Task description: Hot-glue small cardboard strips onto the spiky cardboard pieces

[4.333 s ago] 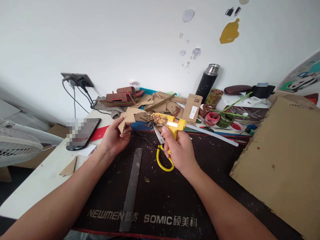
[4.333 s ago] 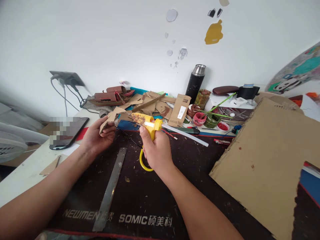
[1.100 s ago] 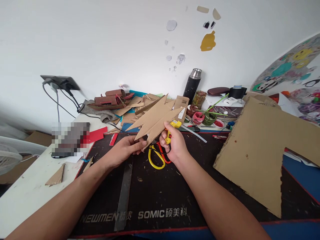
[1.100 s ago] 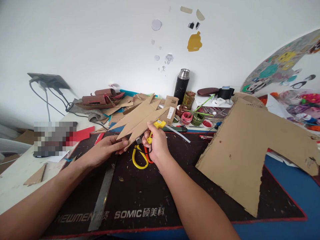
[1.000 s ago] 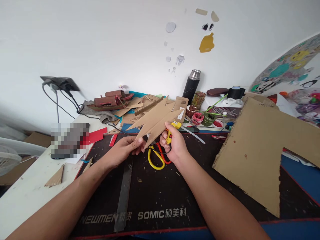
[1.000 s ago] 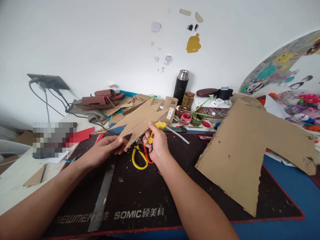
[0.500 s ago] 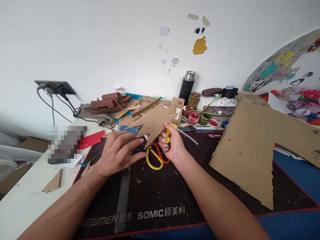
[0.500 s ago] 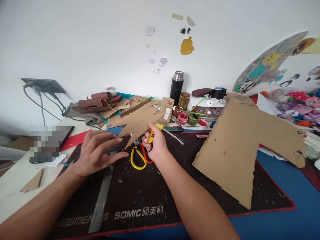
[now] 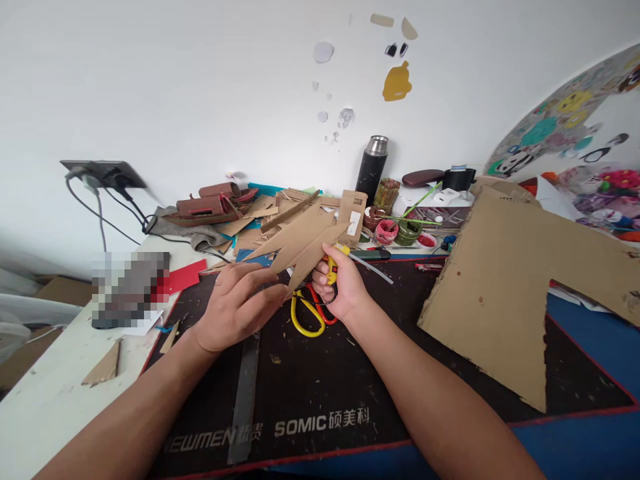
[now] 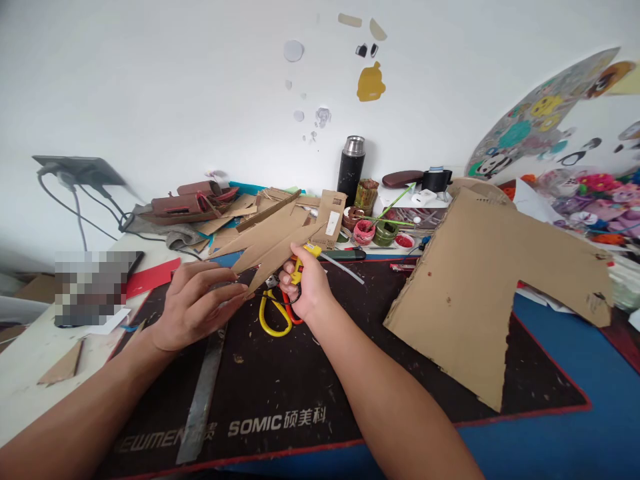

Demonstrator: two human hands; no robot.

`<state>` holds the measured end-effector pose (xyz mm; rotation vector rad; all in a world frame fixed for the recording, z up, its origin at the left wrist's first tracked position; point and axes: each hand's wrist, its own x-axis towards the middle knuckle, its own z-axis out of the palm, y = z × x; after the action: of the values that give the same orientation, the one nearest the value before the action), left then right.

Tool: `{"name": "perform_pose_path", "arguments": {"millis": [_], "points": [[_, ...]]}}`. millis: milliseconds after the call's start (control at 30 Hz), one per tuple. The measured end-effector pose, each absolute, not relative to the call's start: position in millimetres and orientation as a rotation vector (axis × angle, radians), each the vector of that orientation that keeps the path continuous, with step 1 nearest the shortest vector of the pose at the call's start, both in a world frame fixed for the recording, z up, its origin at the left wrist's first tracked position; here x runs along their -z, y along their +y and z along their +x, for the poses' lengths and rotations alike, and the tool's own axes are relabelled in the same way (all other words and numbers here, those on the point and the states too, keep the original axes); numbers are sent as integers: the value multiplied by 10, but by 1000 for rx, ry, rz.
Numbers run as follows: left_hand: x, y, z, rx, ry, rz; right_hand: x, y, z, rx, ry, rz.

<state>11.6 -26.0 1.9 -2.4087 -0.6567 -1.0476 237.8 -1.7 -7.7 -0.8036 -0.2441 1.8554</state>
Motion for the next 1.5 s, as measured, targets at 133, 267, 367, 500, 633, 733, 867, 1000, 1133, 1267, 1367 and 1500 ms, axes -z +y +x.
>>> {"name": "perform_pose_path", "arguments": {"millis": [133,267,367,500,633,733,867,1000,1133,1267,1367,1500], "points": [[-8,-271,95,1055,-669,-2441,55,-23,2364,-1871,-244,-826],[8,-282,82,1054,-675,-2468,39,-26,2360,-1869,-244,-839],[9,-288,75,1041,-674,-2481,22,-31,2360,-1872,-241,-842],[6,-293,67,1043,-667,-2503,-5,-44,2357,-1867,-219,-822],[-3,-301,66,1031,-653,-2507,-21,-55,2360,-1870,-206,-828],[-18,-315,66,1019,-625,-2510,-22,-56,2364,-1877,-207,-846],[-33,-330,59,996,-611,-2520,-13,-54,2365,-1874,-208,-826],[-56,-337,61,1006,-611,-2562,-4,-51,2367,-1879,-230,-833],[-94,-348,76,1015,-570,-2578,-3,-48,2377,-1891,-238,-852],[-105,-371,78,1010,-545,-2600,-7,-42,2389,-1905,-232,-842],[-110,-402,74,1018,-558,-2622,-11,-35,2393,-1902,-223,-832],[-182,-438,64,1124,-617,-2605,-11,-30,2390,-1892,-233,-826]]}}
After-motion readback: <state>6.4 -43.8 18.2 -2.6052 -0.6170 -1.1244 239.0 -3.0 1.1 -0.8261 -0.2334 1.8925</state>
